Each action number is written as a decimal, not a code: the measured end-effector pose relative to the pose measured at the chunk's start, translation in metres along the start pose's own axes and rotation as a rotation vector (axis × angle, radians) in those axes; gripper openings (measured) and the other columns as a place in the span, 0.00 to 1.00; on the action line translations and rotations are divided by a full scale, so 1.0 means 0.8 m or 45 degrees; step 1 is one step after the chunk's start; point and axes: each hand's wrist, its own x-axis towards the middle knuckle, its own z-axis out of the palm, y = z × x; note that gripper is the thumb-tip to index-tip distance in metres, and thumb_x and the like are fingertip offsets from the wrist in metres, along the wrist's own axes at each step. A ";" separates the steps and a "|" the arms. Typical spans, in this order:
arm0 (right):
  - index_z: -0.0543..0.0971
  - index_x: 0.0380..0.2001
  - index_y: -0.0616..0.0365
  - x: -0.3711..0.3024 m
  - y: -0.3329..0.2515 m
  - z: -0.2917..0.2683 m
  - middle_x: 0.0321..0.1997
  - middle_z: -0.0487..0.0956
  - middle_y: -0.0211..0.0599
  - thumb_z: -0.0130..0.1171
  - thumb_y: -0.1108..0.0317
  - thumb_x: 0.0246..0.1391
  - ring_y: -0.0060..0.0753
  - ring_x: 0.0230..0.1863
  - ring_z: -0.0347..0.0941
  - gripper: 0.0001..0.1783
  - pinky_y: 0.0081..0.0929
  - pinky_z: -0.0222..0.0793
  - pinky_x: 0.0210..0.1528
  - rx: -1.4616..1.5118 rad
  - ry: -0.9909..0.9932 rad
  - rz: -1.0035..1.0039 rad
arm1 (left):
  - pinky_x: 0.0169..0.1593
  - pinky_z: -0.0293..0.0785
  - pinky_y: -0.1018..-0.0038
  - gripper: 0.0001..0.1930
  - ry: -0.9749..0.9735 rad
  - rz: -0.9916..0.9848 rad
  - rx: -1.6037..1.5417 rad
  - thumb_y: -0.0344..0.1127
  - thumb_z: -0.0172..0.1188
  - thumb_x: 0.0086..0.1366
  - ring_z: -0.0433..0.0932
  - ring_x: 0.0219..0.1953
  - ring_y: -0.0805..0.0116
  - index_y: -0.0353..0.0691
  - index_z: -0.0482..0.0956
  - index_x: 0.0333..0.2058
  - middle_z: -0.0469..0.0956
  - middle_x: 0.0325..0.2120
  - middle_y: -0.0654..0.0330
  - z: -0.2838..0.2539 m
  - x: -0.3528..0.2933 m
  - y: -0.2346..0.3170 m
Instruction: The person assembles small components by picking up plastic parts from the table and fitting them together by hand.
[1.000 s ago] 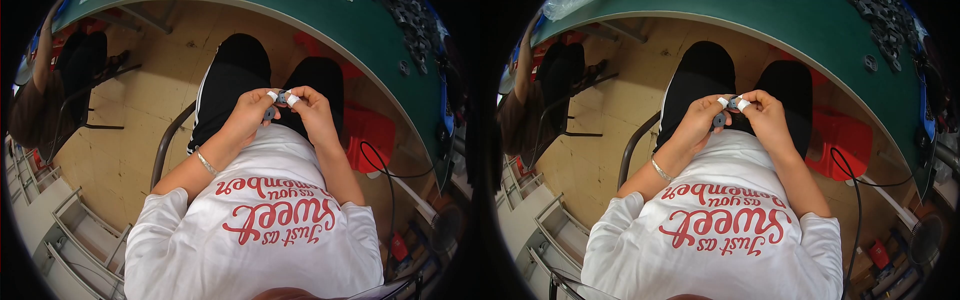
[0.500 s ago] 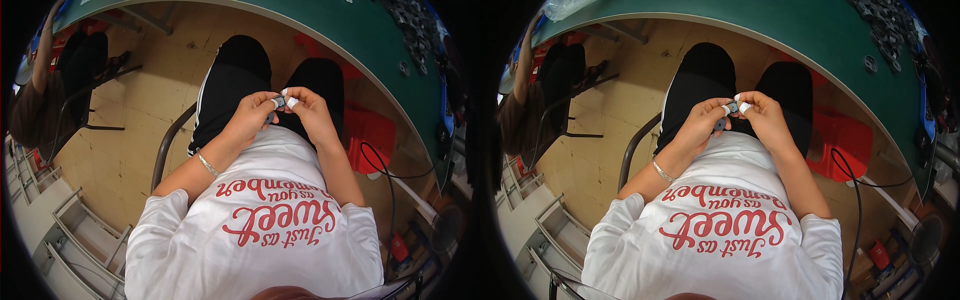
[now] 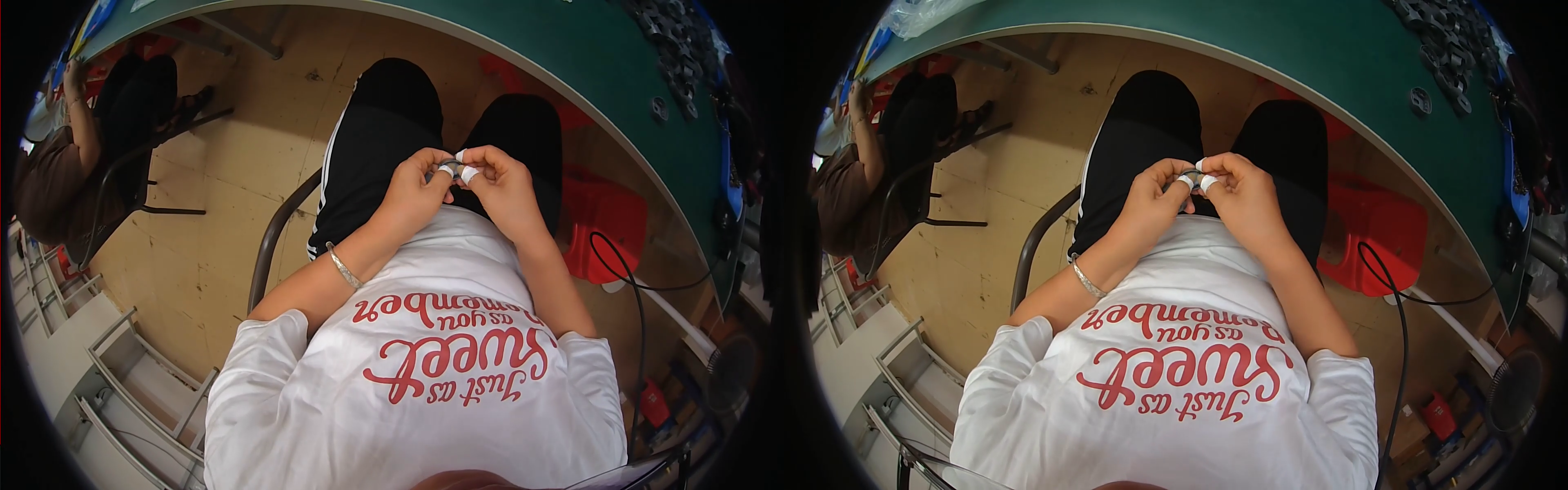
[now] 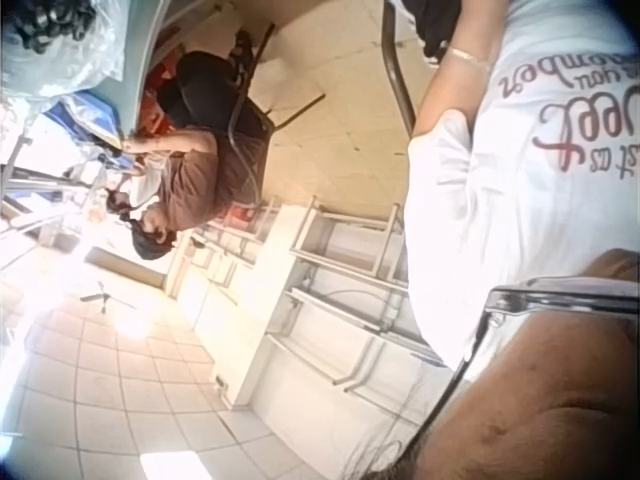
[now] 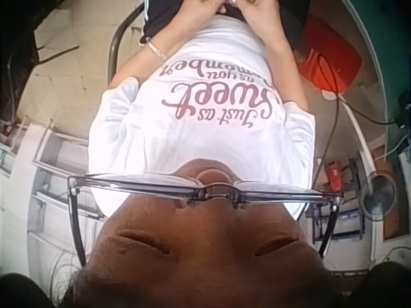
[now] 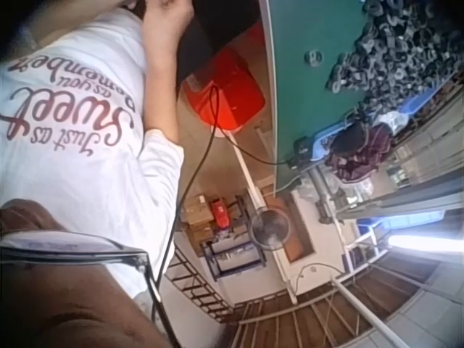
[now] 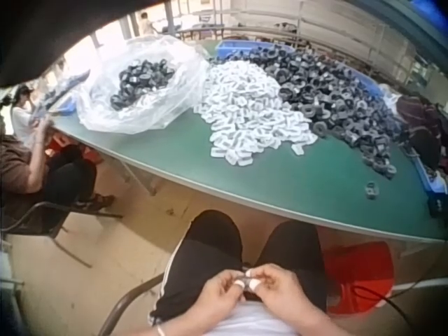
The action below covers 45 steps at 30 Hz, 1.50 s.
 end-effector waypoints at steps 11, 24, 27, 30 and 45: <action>0.72 0.40 0.64 0.008 -0.003 -0.017 0.33 0.74 0.29 0.52 0.84 0.50 0.15 0.34 0.72 0.12 0.14 0.71 0.38 0.235 -0.189 0.162 | 0.21 0.59 0.88 0.14 -0.150 -0.297 -0.218 0.37 0.53 0.68 0.72 0.23 0.83 0.37 0.76 0.47 0.78 0.30 0.65 -0.011 -0.003 0.021; 0.73 0.40 0.64 0.000 -0.005 -0.007 0.33 0.76 0.30 0.55 0.82 0.48 0.16 0.31 0.69 0.14 0.19 0.68 0.36 -0.095 0.004 -0.246 | 0.17 0.60 0.84 0.16 -0.259 -0.601 -0.379 0.43 0.49 0.69 0.72 0.21 0.79 0.34 0.73 0.42 0.77 0.31 0.59 -0.019 0.004 0.022; 0.72 0.44 0.62 -0.001 -0.010 -0.008 0.34 0.77 0.30 0.55 0.83 0.48 0.18 0.32 0.70 0.17 0.19 0.69 0.37 -0.547 -0.014 -0.465 | 0.16 0.60 0.84 0.15 -0.288 -0.586 -0.552 0.42 0.50 0.69 0.72 0.21 0.79 0.34 0.74 0.40 0.77 0.31 0.59 -0.023 0.007 0.021; 0.70 0.48 0.61 0.002 -0.007 -0.002 0.35 0.77 0.31 0.54 0.82 0.50 0.20 0.35 0.71 0.20 0.20 0.69 0.40 -0.317 0.073 -0.426 | 0.19 0.62 0.84 0.14 -0.229 -0.469 -0.451 0.41 0.54 0.67 0.72 0.21 0.78 0.34 0.75 0.40 0.76 0.30 0.60 -0.021 0.008 0.026; 0.69 0.50 0.62 -0.002 -0.013 -0.014 0.37 0.79 0.35 0.55 0.72 0.56 0.23 0.39 0.74 0.18 0.21 0.69 0.45 0.738 -0.188 0.153 | 0.26 0.71 0.78 0.18 -0.085 0.911 0.725 0.24 0.64 0.50 0.73 0.24 0.72 0.38 0.78 0.43 0.71 0.24 0.61 -0.016 -0.010 0.027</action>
